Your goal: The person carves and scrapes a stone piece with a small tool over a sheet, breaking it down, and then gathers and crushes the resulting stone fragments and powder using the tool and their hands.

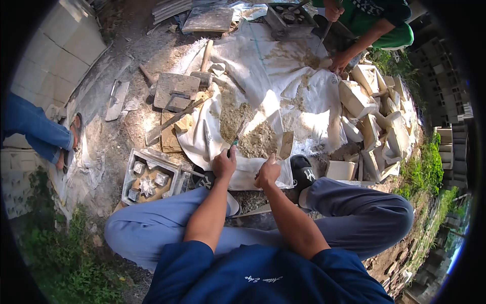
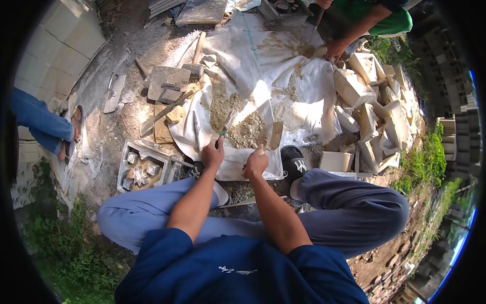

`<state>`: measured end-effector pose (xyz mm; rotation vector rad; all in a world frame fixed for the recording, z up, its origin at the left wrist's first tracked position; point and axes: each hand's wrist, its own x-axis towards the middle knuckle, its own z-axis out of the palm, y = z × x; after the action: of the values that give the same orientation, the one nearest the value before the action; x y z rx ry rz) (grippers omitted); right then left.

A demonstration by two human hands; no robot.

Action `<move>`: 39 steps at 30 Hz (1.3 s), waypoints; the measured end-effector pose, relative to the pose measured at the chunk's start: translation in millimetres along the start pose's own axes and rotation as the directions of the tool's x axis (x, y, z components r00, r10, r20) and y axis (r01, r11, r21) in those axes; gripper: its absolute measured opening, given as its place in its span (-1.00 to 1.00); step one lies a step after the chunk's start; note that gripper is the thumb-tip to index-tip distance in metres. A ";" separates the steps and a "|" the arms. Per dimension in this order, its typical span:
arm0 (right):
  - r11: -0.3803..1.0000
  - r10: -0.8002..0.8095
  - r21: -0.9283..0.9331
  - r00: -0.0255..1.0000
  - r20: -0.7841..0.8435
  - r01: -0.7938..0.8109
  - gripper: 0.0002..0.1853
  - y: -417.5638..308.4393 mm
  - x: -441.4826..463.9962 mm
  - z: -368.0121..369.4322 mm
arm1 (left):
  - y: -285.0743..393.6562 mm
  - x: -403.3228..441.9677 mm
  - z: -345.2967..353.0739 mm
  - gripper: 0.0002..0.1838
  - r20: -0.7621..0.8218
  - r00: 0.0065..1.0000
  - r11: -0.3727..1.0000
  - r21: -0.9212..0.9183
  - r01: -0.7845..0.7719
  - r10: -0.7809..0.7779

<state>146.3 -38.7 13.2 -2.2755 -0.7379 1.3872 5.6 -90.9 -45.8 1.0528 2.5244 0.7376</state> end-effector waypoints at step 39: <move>0.482 -0.553 -0.421 0.639 0.534 0.769 -0.40 -18.3 125.0 -12.6 | 7.5 -3.5 0.4 -0.51 0.185 0.982 0.984 0.165 -0.071 0.040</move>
<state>200.3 51.3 -58.3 -1.7108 -2.2280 1.1962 12.4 -88.8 -41.6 1.1932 2.4424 0.4226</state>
